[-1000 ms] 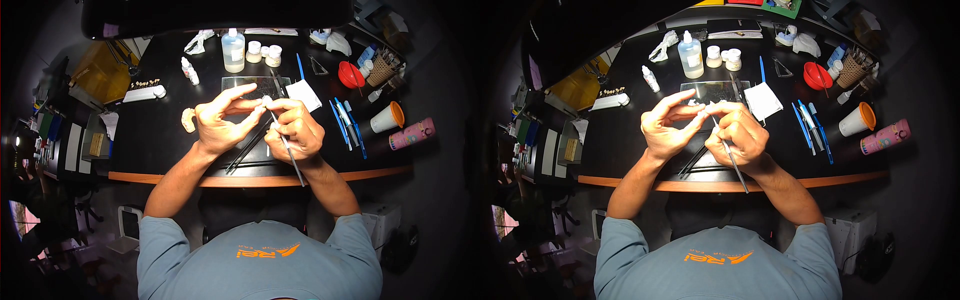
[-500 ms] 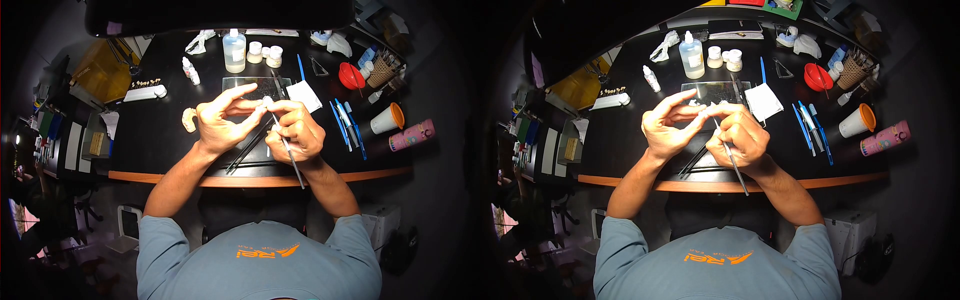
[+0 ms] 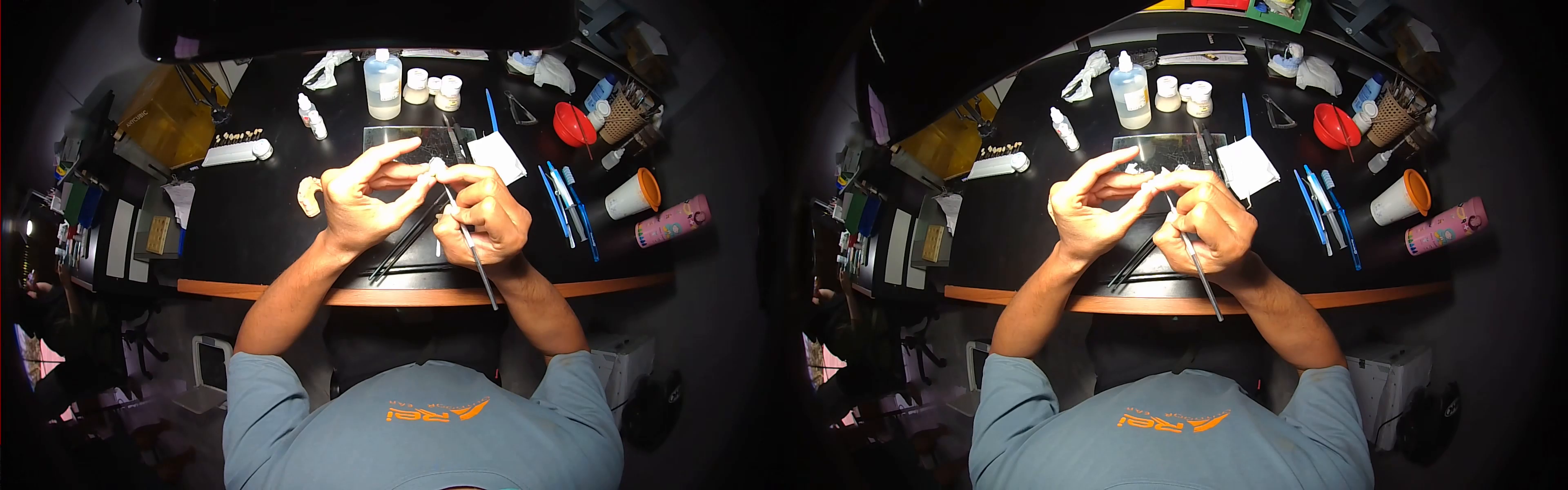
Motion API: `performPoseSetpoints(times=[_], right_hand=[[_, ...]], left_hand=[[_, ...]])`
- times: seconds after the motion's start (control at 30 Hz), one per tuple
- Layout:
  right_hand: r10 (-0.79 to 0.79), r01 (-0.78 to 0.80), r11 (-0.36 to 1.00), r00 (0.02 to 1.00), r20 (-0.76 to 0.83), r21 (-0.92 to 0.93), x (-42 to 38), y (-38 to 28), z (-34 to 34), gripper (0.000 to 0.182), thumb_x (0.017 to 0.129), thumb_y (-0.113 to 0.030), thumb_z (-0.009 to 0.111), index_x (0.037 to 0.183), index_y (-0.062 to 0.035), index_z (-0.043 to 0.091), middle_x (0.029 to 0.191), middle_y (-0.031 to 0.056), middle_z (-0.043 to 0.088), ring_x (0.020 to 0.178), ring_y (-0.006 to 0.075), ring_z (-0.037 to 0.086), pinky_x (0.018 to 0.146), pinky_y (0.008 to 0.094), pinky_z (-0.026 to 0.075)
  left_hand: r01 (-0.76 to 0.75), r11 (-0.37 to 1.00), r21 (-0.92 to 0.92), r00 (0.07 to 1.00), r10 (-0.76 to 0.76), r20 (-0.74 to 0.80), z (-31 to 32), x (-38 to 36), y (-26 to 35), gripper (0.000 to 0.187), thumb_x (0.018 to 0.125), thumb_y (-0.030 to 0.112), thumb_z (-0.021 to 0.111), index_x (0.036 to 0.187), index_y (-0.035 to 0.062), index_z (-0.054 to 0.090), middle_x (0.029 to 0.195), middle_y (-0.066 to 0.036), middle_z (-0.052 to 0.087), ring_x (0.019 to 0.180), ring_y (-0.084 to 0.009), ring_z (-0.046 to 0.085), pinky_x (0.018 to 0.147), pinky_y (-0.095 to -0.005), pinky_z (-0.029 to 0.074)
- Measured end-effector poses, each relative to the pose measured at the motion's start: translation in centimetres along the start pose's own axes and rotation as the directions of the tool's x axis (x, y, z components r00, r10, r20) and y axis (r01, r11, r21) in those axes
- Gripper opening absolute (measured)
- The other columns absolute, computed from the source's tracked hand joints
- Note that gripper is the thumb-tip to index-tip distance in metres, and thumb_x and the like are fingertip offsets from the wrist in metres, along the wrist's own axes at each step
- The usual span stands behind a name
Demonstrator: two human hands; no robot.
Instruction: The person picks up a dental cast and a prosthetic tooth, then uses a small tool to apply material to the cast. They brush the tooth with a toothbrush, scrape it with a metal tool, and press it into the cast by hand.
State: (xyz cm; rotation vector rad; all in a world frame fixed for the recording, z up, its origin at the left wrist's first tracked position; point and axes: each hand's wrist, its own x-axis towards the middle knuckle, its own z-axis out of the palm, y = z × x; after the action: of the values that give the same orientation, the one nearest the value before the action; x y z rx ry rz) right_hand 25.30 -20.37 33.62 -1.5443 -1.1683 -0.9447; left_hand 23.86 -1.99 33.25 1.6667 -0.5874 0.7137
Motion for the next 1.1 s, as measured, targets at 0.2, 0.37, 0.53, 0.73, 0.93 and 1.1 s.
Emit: performPoseSetpoints(times=[0.2, 0.37, 0.53, 0.73, 0.93, 1.1], right_hand=[[0.012, -0.012, 1.000, 1.000, 0.009, 0.021, 0.1, -0.1, -0.1, 0.026, 0.070, 0.017, 0.067, 0.078, -0.0009, 0.049, 0.077, 0.0110, 0.057, 0.096, 0.0356, 0.074, 0.078, 0.0406, 0.066], [0.033, -0.031, 0.998, 0.999, -0.035, 0.053, -0.1, 0.2, -0.1, 0.026, 0.070, 0.018, 0.065, 0.077, -0.0001, 0.048, 0.077, 0.0115, 0.057, 0.096, 0.0353, 0.073, 0.078, 0.0407, 0.066], [0.029, -0.029, 0.999, 0.999, -0.012, 0.026, -0.1, 0.2, -0.1, 0.025, 0.069, 0.017, 0.065, 0.078, 0.0004, 0.049, 0.077, 0.0115, 0.057, 0.094, 0.0353, 0.073, 0.077, 0.0392, 0.066], [0.061, -0.060, 0.998, 0.997, -0.045, 0.017, -0.3, 0.1, 0.1, 0.024, 0.066, 0.014, 0.068, 0.072, -0.0016, 0.051, 0.075, 0.0099, 0.058, 0.093, 0.0332, 0.075, 0.077, 0.0399, 0.062], [0.073, -0.068, 0.996, 0.993, -0.096, 0.052, 0.1, 0.6, -0.3, 0.023, 0.067, 0.012, 0.068, 0.071, -0.0026, 0.051, 0.073, 0.0102, 0.057, 0.089, 0.0332, 0.074, 0.073, 0.0394, 0.061], [0.454, -0.425, 0.886, 0.876, -0.162, 0.189, -0.2, 2.9, -5.1, 0.013, 0.071, 0.002, 0.056, 0.065, -0.0023, 0.044, 0.069, 0.0085, 0.049, 0.066, 0.0189, 0.055, 0.063, 0.0333, 0.049]], left_hand=[[0.013, 1.000, -0.011, 1.000, -0.013, -0.005, 0.0, 0.1, 0.1, 0.046, 0.083, -0.008, 0.081, 0.126, -0.0066, 0.066, 0.097, -0.016, 0.080, 0.089, -0.0183, 0.078, 0.082, -0.0290, 0.065], [0.022, 1.000, 0.016, 1.000, -0.023, 0.016, 0.0, 0.0, 0.2, 0.048, 0.083, -0.007, 0.083, 0.127, -0.0069, 0.065, 0.099, -0.017, 0.079, 0.093, -0.0198, 0.078, 0.087, -0.0312, 0.064], [0.027, 1.000, 0.015, 0.999, -0.027, 0.018, 0.0, 0.0, 0.1, 0.048, 0.083, -0.007, 0.083, 0.127, -0.0068, 0.065, 0.099, -0.017, 0.079, 0.092, -0.0198, 0.078, 0.087, -0.0312, 0.064], [0.048, 0.999, -0.011, 0.999, -0.048, 0.012, 0.1, -0.1, 0.1, 0.048, 0.082, -0.007, 0.083, 0.127, -0.0067, 0.065, 0.099, -0.017, 0.079, 0.091, -0.0194, 0.078, 0.085, -0.0303, 0.064], [0.078, 0.997, 0.024, 0.997, -0.078, 0.005, 0.0, -0.1, 0.0, 0.048, 0.083, -0.006, 0.083, 0.127, -0.0066, 0.065, 0.099, -0.017, 0.079, 0.093, -0.0201, 0.078, 0.087, -0.0312, 0.063], [0.080, 0.996, 0.045, 0.997, -0.080, -0.006, 0.0, 0.3, -0.6, 0.040, 0.086, -0.007, 0.079, 0.124, -0.0071, 0.067, 0.096, -0.016, 0.079, 0.090, -0.0201, 0.079, 0.083, -0.0289, 0.064]])
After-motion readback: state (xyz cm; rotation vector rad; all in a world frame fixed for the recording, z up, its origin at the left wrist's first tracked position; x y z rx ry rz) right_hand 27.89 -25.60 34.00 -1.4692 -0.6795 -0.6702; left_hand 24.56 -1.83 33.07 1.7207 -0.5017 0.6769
